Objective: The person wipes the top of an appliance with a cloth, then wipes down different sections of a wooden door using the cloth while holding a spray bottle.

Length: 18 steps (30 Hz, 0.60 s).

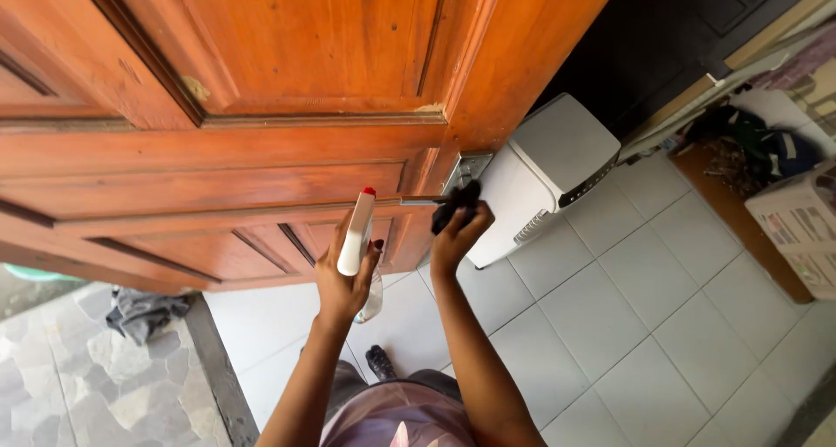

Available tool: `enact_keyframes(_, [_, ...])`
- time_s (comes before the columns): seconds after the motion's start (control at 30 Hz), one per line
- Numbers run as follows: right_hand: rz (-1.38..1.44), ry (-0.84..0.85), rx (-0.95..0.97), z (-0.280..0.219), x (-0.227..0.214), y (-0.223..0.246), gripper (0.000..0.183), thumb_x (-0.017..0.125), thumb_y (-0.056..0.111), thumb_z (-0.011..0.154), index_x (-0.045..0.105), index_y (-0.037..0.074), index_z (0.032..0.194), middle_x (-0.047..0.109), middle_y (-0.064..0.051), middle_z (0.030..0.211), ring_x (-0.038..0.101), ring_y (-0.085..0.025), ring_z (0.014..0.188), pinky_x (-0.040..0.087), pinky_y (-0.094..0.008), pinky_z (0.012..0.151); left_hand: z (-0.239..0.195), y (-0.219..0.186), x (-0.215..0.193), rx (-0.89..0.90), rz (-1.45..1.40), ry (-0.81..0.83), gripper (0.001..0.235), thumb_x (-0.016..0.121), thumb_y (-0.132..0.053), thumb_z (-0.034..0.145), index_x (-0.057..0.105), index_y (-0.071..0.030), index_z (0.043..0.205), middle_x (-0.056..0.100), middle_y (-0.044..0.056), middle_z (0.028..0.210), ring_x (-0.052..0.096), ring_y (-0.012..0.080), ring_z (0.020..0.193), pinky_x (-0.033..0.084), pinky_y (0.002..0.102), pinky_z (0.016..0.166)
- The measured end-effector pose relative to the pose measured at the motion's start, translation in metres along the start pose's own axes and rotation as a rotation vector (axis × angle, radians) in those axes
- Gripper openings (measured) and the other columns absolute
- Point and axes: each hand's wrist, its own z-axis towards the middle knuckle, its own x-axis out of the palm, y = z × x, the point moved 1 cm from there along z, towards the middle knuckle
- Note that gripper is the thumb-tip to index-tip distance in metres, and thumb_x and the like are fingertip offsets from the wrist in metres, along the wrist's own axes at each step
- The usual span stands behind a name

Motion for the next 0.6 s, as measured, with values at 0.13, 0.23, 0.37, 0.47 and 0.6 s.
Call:
enact_keyframes(0.13, [0.54, -0.135, 0.467, -0.009, 0.012, -0.022, 0.042, 0.046, 0.012, 0.105, 0.036, 0.006, 0.145, 0.049, -0.012, 0.14, 0.051, -0.024, 0.126, 0.041, -0.037, 0.109, -0.002, -0.01, 0.009, 0.003, 0.045, -0.107, 0.051, 0.069, -0.013, 0.092, 0.054, -0.004, 0.141, 0.072, 0.014, 0.099, 0.075, 0.0183, 0.083, 0.059, 0.032, 0.073])
enact_keyframes(0.23, [0.373, 0.088, 0.416, -0.061, 0.012, -0.026, 0.04, 0.047, 0.012, 0.108, 0.04, 0.003, 0.146, 0.052, -0.012, 0.141, 0.051, -0.022, 0.127, 0.04, -0.034, 0.11, 0.002, -0.013, 0.009, -0.073, -0.058, -0.189, 0.048, 0.069, -0.009, 0.092, 0.06, -0.003, 0.138, 0.07, 0.016, 0.105, 0.069, 0.0161, 0.084, 0.056, 0.031, 0.074])
enact_keyframes(0.37, [0.605, 0.383, 0.512, -0.111, 0.004, -0.024, 0.037, 0.051, 0.008, 0.106, 0.048, 0.002, 0.142, 0.058, -0.01, 0.132, 0.057, -0.017, 0.11, 0.049, -0.032, 0.095, 0.016, 0.001, -0.002, -0.252, -0.272, -0.254, 0.041, 0.071, -0.01, 0.092, 0.065, -0.005, 0.132, 0.072, 0.008, 0.103, 0.063, 0.0098, 0.075, 0.055, 0.027, 0.068])
enact_keyframes(0.47, [0.641, 0.389, 0.527, -0.085, 0.0, -0.004, 0.03, 0.05, 0.008, 0.111, 0.051, 0.002, 0.14, 0.062, -0.012, 0.118, 0.059, -0.016, 0.094, 0.052, -0.031, 0.081, 0.023, 0.004, -0.022, -0.284, -0.118, -0.227, 0.034, 0.069, -0.012, 0.091, 0.07, -0.007, 0.125, 0.075, 0.007, 0.089, 0.067, 0.0086, 0.07, 0.055, 0.026, 0.064])
enact_keyframes(0.6, [0.565, 0.488, 0.443, -0.086, 0.0, 0.049, 0.037, 0.046, 0.009, 0.102, 0.05, 0.007, 0.138, 0.06, -0.007, 0.125, 0.063, -0.014, 0.09, 0.058, -0.031, 0.076, 0.028, 0.013, -0.045, -0.297, 0.119, -0.212, 0.026, 0.072, -0.013, 0.088, 0.075, -0.007, 0.114, 0.076, 0.007, 0.079, 0.071, 0.0088, 0.066, 0.056, 0.026, 0.063])
